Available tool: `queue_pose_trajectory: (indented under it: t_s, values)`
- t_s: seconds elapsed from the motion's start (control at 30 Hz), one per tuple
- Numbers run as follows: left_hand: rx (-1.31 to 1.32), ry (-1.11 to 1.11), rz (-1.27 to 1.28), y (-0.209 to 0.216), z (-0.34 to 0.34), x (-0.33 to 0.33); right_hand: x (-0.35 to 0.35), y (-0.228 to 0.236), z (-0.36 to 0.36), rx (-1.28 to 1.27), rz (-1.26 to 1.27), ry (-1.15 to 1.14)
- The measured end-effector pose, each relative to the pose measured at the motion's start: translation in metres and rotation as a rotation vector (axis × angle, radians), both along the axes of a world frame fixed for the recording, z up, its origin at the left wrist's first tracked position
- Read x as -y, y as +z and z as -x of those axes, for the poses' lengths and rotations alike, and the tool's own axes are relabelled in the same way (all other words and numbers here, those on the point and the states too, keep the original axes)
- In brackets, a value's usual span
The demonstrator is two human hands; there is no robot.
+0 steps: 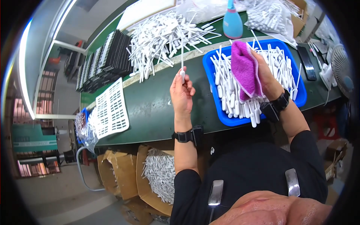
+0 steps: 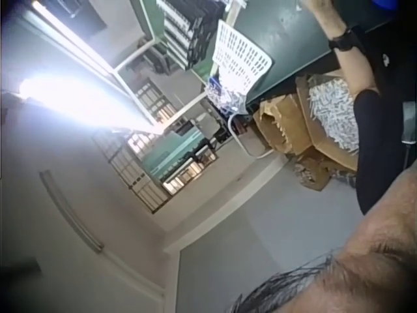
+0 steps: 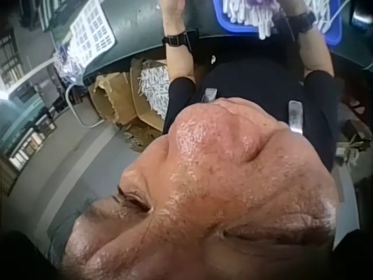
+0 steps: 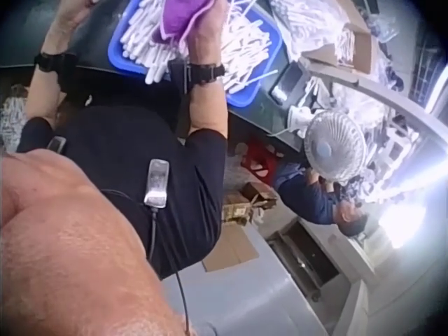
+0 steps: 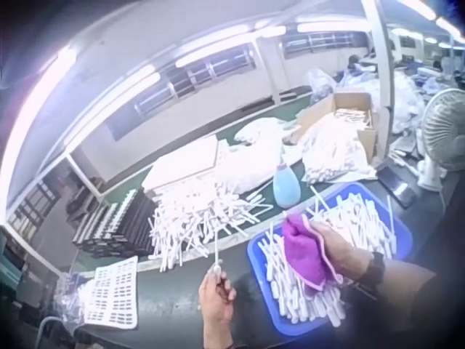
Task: Cleaning long white tubes by wiping them with a damp cloth.
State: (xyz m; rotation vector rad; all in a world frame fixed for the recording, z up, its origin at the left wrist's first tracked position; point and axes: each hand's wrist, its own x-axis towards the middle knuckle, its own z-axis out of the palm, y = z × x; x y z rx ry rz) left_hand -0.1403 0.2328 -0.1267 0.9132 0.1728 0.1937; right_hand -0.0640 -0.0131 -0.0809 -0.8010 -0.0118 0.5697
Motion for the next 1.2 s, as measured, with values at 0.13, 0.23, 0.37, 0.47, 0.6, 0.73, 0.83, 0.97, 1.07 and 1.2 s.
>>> queue_pose_trajectory:
  t_s: [0.13, 0.23, 0.37, 0.47, 0.6, 0.73, 0.83, 0.97, 1.07, 1.2]
  values:
    - [-0.047, -0.006, 0.173, -0.002, -0.004, -0.002, 0.001, 0.011, 0.008, -0.018, 0.013, 0.031]
    - [-0.068, -0.033, 0.255, -0.005, -0.002, -0.001, 0.003, 0.013, 0.009, -0.042, 0.014, 0.011]
    - [-0.066, -0.063, 0.258, -0.007, 0.001, 0.004, 0.005, 0.010, 0.006, -0.048, -0.037, 0.000]
    - [-0.069, -0.003, 0.255, -0.007, 0.004, -0.001, -0.003, 0.009, 0.004, -0.094, -0.050, 0.017]
    - [-0.089, 0.049, 0.190, -0.014, 0.005, -0.002, 0.004, 0.003, 0.000, -0.023, -0.117, 0.112]
    - [-0.115, 0.067, 0.149, -0.017, 0.004, -0.001, 0.000, 0.004, 0.003, -0.033, -0.042, 0.032]
    - [-0.129, 0.078, 0.164, -0.014, 0.005, 0.001, 0.005, -0.005, -0.002, -0.034, -0.023, 0.046]
    - [-0.125, 0.086, 0.161, -0.019, 0.008, -0.002, 0.002, -0.007, -0.004, -0.022, -0.012, 0.024]
    - [-0.094, 0.070, 0.119, -0.020, 0.010, -0.003, 0.001, -0.007, -0.004, -0.020, -0.008, 0.013]
    - [-0.111, 0.085, 0.022, 0.001, 0.004, 0.019, 0.002, -0.006, -0.006, -0.045, -0.085, -0.036]
